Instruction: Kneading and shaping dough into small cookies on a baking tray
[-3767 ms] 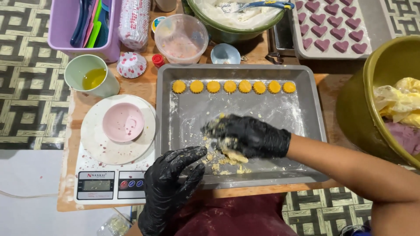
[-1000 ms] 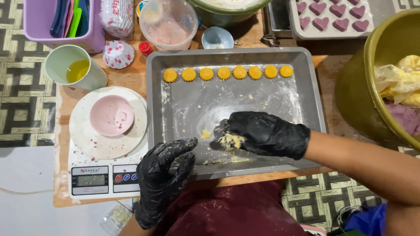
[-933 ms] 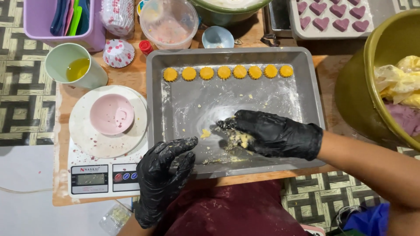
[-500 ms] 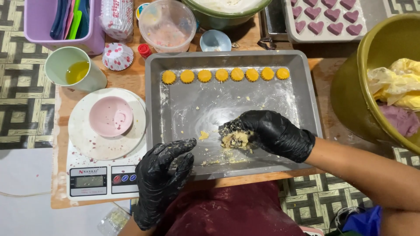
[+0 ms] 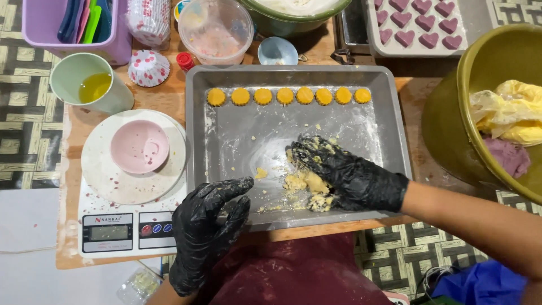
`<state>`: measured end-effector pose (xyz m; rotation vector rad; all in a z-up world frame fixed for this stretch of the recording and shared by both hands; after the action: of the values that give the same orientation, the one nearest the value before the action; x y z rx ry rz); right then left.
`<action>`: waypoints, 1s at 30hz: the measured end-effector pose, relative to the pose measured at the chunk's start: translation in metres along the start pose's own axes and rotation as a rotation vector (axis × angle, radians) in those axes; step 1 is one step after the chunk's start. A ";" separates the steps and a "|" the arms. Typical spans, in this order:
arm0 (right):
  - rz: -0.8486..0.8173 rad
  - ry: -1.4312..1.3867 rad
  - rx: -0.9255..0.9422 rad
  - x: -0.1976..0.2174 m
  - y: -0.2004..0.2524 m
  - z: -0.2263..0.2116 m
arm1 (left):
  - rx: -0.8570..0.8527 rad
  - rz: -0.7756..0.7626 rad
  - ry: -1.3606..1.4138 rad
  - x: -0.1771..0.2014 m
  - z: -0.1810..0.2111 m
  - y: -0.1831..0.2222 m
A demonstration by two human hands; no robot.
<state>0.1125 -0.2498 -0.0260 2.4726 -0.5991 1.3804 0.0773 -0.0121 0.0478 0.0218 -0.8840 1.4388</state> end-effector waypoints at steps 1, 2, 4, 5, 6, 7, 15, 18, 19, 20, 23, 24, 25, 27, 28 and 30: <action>0.034 -0.064 -0.014 0.000 -0.011 -0.001 | 0.015 -0.005 0.014 0.000 0.000 -0.001; 0.067 -0.129 -0.029 0.000 -0.021 -0.003 | 0.030 -0.011 0.027 0.000 0.000 -0.002; 0.098 -0.104 0.050 -0.019 -0.036 0.002 | 0.023 -0.009 0.009 -0.001 0.000 -0.001; 0.129 -0.082 0.126 -0.027 -0.044 0.001 | 0.015 -0.010 -0.007 -0.001 0.000 -0.001; 0.131 -0.082 0.133 -0.031 -0.054 0.001 | 0.015 -0.008 -0.013 -0.002 -0.003 0.001; 0.137 -0.100 0.199 -0.035 -0.062 -0.004 | 0.010 -0.009 -0.026 -0.002 -0.005 0.003; 0.288 -0.363 0.325 -0.084 -0.065 0.029 | 0.050 -0.015 -0.022 -0.003 -0.009 0.004; 0.212 0.238 0.254 -0.082 -0.057 0.031 | 0.046 -0.020 0.017 -0.001 -0.003 -0.001; 0.193 -0.218 0.068 -0.075 -0.050 0.055 | 0.055 -0.023 0.034 -0.001 -0.003 -0.001; 0.163 -0.671 -0.122 -0.078 -0.040 0.076 | 0.065 -0.026 0.050 0.000 -0.003 -0.002; 0.155 -0.078 -0.071 0.012 -0.033 0.007 | -0.001 -0.002 0.030 0.000 -0.002 0.002; 0.153 -0.078 -0.073 0.022 -0.025 0.001 | 0.000 -0.003 0.033 0.000 -0.002 0.002; 0.166 -0.035 0.004 0.033 -0.016 -0.013 | 0.023 -0.012 0.024 -0.001 -0.003 0.002; 0.179 0.011 0.081 0.057 -0.005 -0.039 | 0.043 -0.020 0.016 -0.002 -0.005 0.002; 0.087 -0.204 0.008 0.061 -0.006 -0.043 | 0.018 -0.012 0.016 -0.002 -0.004 0.002; -0.005 -0.418 -0.065 0.065 -0.005 -0.051 | -0.009 -0.005 0.016 -0.002 -0.002 0.003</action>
<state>0.1068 -0.2401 0.0554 2.7204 -0.7056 0.8241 0.0760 -0.0125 0.0435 0.0060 -0.8764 1.4282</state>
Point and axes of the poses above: each hand's wrist, its own y-axis away from the middle knuckle, its own x-axis out of the back of the hand, z = x × y, the point moved 9 cm from there along -y, towards the middle knuckle, and after that the axes turned 3 degrees about -z, right-handed, at the moved point
